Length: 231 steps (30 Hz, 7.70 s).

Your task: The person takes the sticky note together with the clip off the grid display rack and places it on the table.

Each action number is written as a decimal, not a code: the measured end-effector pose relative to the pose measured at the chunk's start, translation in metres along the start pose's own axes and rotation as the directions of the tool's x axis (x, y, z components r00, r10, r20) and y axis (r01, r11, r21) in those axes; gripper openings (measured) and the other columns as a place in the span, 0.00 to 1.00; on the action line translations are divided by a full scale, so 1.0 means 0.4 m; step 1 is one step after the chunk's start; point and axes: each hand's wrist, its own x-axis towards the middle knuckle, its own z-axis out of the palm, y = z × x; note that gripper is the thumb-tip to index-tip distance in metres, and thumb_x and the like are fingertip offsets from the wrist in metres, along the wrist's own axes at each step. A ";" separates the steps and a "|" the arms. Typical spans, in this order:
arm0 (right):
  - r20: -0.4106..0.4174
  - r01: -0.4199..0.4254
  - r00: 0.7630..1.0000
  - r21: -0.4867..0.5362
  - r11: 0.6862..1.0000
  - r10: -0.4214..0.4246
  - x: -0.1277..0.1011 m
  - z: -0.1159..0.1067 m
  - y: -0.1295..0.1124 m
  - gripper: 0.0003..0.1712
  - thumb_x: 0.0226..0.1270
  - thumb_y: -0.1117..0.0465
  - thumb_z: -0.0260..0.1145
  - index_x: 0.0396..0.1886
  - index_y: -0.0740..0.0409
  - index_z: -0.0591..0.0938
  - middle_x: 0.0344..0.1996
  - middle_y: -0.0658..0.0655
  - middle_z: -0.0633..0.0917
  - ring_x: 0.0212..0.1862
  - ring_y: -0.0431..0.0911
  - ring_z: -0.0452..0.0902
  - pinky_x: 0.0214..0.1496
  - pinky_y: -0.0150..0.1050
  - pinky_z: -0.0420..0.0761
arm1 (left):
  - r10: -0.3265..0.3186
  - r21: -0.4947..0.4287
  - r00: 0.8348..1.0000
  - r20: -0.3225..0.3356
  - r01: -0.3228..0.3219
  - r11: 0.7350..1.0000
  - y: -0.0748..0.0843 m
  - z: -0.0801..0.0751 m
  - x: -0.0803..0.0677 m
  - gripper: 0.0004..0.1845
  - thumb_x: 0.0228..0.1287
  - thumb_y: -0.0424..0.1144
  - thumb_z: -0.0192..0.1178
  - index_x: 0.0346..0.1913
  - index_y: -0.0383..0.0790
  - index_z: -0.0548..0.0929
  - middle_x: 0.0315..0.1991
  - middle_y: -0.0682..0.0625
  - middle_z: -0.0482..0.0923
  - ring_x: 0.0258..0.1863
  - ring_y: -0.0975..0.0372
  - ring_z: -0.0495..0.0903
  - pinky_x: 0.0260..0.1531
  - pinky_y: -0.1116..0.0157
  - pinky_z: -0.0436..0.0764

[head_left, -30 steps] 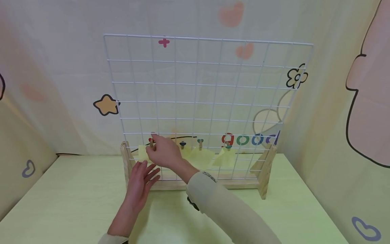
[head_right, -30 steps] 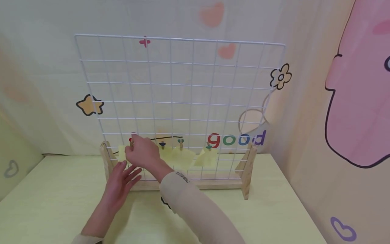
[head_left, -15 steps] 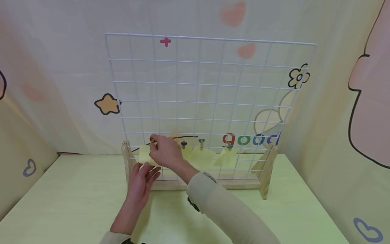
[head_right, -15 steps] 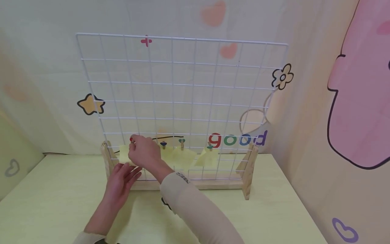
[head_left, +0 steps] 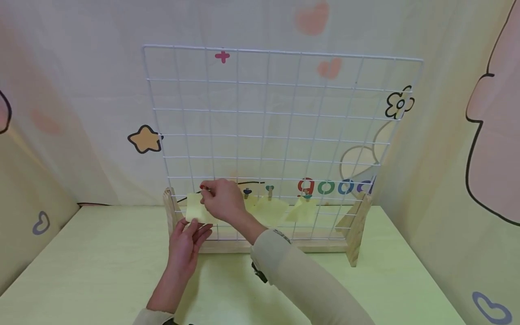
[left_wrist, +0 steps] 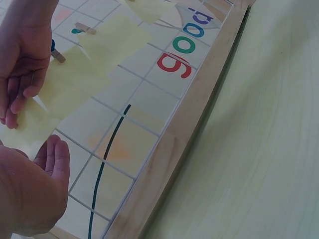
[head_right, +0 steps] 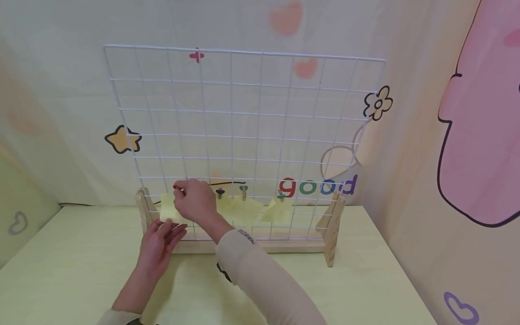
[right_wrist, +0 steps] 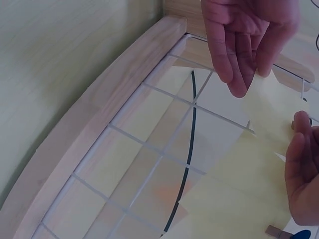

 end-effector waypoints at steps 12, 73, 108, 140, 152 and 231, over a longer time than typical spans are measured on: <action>-0.026 -0.042 0.999 0.158 0.987 0.047 -0.004 -0.002 0.002 0.14 0.70 0.59 0.60 0.52 0.54 0.85 0.27 0.48 0.88 0.14 0.37 0.72 0.13 0.26 0.62 | 0.009 0.029 1.000 -0.013 -0.008 1.000 0.001 -0.013 -0.002 0.06 0.76 0.36 0.45 0.51 0.40 0.65 0.35 0.52 0.81 0.38 0.63 0.85 0.46 0.65 0.82; 0.170 -0.093 0.985 0.365 0.926 0.032 -0.376 -0.211 0.305 0.12 0.69 0.67 0.60 0.47 0.70 0.83 0.22 0.57 0.86 0.15 0.40 0.69 0.18 0.30 0.70 | -0.207 0.673 0.950 0.235 -0.005 0.739 0.060 -0.113 -0.129 0.22 0.71 0.32 0.52 0.65 0.30 0.64 0.30 0.50 0.74 0.28 0.61 0.74 0.34 0.65 0.81; 0.405 -0.407 0.875 0.322 0.855 0.265 -0.497 -0.275 0.560 0.11 0.67 0.67 0.58 0.38 0.73 0.82 0.18 0.53 0.81 0.18 0.40 0.70 0.20 0.30 0.69 | -0.304 0.787 0.905 0.296 -0.052 0.615 -0.005 -0.196 -0.097 0.19 0.70 0.32 0.52 0.61 0.28 0.69 0.23 0.50 0.70 0.21 0.63 0.67 0.23 0.66 0.73; 0.403 -0.433 0.870 0.350 0.831 0.284 -0.507 -0.267 0.606 0.17 0.69 0.63 0.60 0.49 0.72 0.81 0.20 0.52 0.83 0.19 0.39 0.69 0.19 0.28 0.65 | -0.072 0.951 0.972 0.223 -0.200 0.235 -0.049 -0.180 -0.095 0.19 0.54 0.36 0.69 0.50 0.40 0.80 0.20 0.55 0.77 0.13 0.63 0.73 0.20 0.68 0.72; 0.395 -0.443 0.867 0.331 0.833 0.304 -0.506 -0.264 0.607 0.15 0.68 0.63 0.60 0.47 0.70 0.82 0.20 0.51 0.83 0.19 0.38 0.70 0.18 0.28 0.64 | -0.037 0.955 0.976 0.217 -0.204 0.217 -0.047 -0.178 -0.098 0.23 0.53 0.36 0.70 0.54 0.40 0.78 0.36 0.52 0.81 0.16 0.65 0.72 0.18 0.69 0.71; 0.034 -0.099 0.995 0.564 0.820 0.097 -0.152 -0.153 0.203 0.26 0.66 0.62 0.65 0.64 0.51 0.75 0.40 0.62 0.87 0.20 0.42 0.76 0.22 0.31 0.73 | 0.093 0.680 0.949 0.302 -0.283 0.676 0.021 0.052 -0.007 0.26 0.68 0.43 0.59 0.68 0.53 0.68 0.56 0.38 0.78 0.55 0.51 0.79 0.49 0.57 0.81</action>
